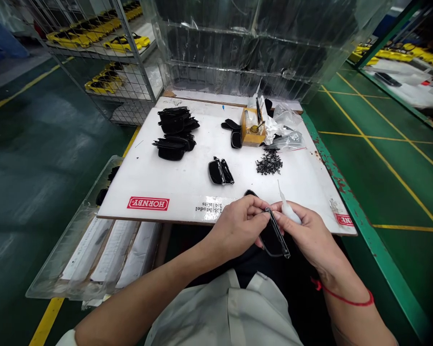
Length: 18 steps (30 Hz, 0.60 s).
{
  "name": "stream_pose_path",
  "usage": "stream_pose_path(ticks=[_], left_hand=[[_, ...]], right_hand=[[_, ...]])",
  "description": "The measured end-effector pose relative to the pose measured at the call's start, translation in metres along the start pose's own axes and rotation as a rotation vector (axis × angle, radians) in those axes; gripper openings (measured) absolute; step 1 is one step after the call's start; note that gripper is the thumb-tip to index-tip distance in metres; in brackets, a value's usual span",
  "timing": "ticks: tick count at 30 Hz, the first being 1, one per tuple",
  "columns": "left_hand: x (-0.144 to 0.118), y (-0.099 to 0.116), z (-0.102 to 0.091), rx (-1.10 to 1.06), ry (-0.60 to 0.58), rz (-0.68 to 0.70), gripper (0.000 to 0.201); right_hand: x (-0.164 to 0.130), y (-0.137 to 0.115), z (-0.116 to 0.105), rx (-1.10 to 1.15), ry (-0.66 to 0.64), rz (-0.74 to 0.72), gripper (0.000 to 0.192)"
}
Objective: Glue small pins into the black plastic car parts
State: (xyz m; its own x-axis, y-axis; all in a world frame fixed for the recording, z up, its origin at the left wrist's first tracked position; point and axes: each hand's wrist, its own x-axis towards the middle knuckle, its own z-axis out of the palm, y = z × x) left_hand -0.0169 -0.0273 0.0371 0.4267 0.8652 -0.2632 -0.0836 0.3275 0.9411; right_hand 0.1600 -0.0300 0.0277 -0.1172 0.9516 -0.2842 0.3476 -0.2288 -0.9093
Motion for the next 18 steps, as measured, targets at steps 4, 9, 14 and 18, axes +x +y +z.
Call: stream_pose_path(ticks=[4,9,14,18], left_hand=[[0.0010,-0.0009,0.0005,0.012,0.006,0.000,0.018],[0.0019,-0.0062,-0.0003,0.020,0.008,0.019,0.020],[0.0019,-0.0086,-0.0019,0.055,0.029,0.023,0.021],[0.0037,-0.0091,-0.0026,0.057,0.052,0.022,0.020]], right_hand=[[-0.0010,-0.0007,-0.0008,-0.026,-0.007,-0.012,0.030],[-0.0017,-0.0016,-0.0010,-0.061,-0.004,-0.024,0.029],[-0.0030,-0.0043,0.0000,-0.092,-0.001,-0.031,0.029],[-0.0047,-0.0063,0.0007,-0.121,0.008,-0.024,0.028]])
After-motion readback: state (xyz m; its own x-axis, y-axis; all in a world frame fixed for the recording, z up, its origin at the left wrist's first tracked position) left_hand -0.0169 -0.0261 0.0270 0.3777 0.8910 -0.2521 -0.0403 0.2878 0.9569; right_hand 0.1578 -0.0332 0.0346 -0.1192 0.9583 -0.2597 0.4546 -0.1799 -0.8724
